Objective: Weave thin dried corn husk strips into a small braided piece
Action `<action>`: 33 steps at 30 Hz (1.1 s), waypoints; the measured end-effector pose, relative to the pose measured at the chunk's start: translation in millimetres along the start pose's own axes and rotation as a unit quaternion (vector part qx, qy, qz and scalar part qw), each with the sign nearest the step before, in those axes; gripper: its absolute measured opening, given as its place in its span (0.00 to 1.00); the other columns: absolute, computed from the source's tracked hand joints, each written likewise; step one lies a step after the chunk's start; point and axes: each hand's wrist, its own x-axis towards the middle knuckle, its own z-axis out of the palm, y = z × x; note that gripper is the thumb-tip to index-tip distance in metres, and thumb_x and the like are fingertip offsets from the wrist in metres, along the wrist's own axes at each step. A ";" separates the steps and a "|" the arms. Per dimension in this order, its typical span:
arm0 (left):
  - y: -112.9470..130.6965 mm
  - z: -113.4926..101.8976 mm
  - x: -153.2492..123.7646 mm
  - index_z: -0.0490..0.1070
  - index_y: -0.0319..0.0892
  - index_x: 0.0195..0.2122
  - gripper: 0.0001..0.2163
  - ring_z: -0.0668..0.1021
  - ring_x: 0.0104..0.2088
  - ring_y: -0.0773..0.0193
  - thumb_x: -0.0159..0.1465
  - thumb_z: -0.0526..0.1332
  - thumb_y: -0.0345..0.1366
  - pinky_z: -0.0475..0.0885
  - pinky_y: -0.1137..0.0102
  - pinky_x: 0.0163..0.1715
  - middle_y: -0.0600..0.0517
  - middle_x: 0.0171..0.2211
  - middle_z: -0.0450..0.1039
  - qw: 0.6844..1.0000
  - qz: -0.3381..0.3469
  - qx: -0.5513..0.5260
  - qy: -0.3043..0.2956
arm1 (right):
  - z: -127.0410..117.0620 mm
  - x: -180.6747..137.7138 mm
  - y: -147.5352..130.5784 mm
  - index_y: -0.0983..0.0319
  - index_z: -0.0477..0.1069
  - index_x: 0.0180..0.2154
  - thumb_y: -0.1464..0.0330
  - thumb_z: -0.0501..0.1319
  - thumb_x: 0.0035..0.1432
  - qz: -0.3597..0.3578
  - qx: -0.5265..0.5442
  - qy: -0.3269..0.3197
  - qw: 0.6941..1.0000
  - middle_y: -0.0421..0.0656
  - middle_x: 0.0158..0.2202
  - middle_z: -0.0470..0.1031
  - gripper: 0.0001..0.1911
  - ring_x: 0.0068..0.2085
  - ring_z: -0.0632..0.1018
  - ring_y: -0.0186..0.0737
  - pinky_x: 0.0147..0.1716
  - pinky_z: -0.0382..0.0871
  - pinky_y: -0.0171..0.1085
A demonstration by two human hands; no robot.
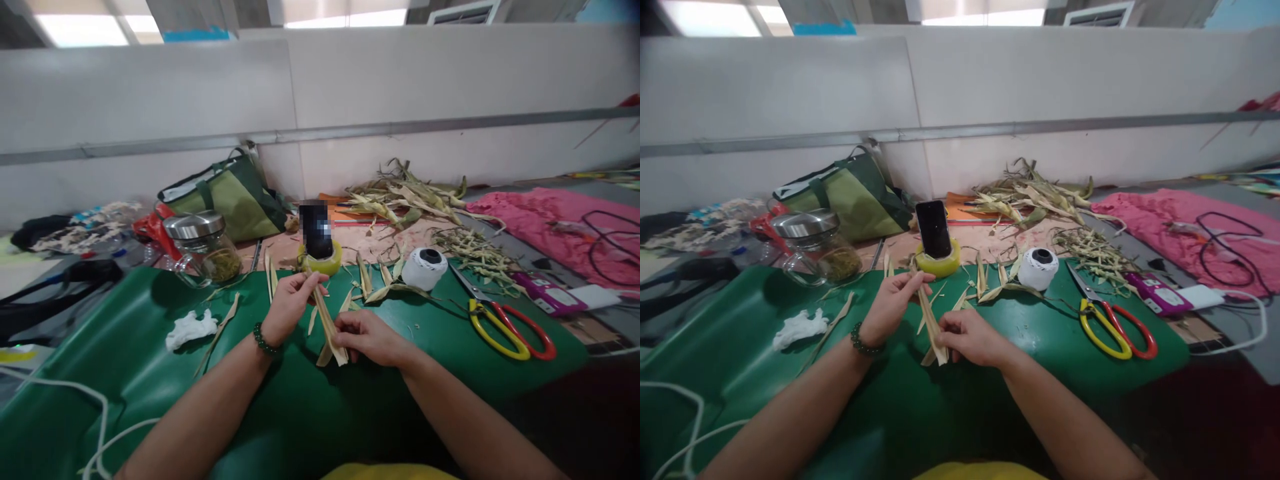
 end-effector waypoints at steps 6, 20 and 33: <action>1.1 -3.2 2.8 0.77 0.37 0.31 0.24 0.73 0.27 0.67 0.50 0.64 0.57 0.67 0.75 0.24 0.49 0.27 0.75 0.998 -0.042 -0.022 -0.051 | -3.7 0.4 -0.3 0.64 0.66 0.22 0.60 0.65 0.44 0.015 0.068 0.001 0.998 0.35 0.16 0.70 0.15 0.16 0.69 0.27 0.15 0.63 0.27; 4.3 4.8 -7.5 0.67 0.38 0.24 0.18 0.74 0.21 0.69 0.47 0.70 0.47 0.70 0.75 0.23 0.55 0.20 0.72 0.971 -0.116 0.031 -0.208 | -7.4 6.1 -0.6 0.62 0.68 0.22 0.56 0.67 0.43 -0.062 0.058 0.208 0.974 0.36 0.19 0.69 0.17 0.19 0.68 0.29 0.20 0.66 0.31; 0.8 1.5 -3.5 0.70 0.37 0.24 0.10 0.74 0.21 0.70 0.49 0.68 0.38 0.71 0.73 0.26 0.55 0.19 0.71 0.978 -0.104 0.040 -0.177 | -7.5 6.8 -0.4 0.63 0.71 0.24 0.55 0.67 0.42 -0.059 0.074 0.189 0.977 0.36 0.20 0.70 0.17 0.21 0.71 0.30 0.23 0.69 0.32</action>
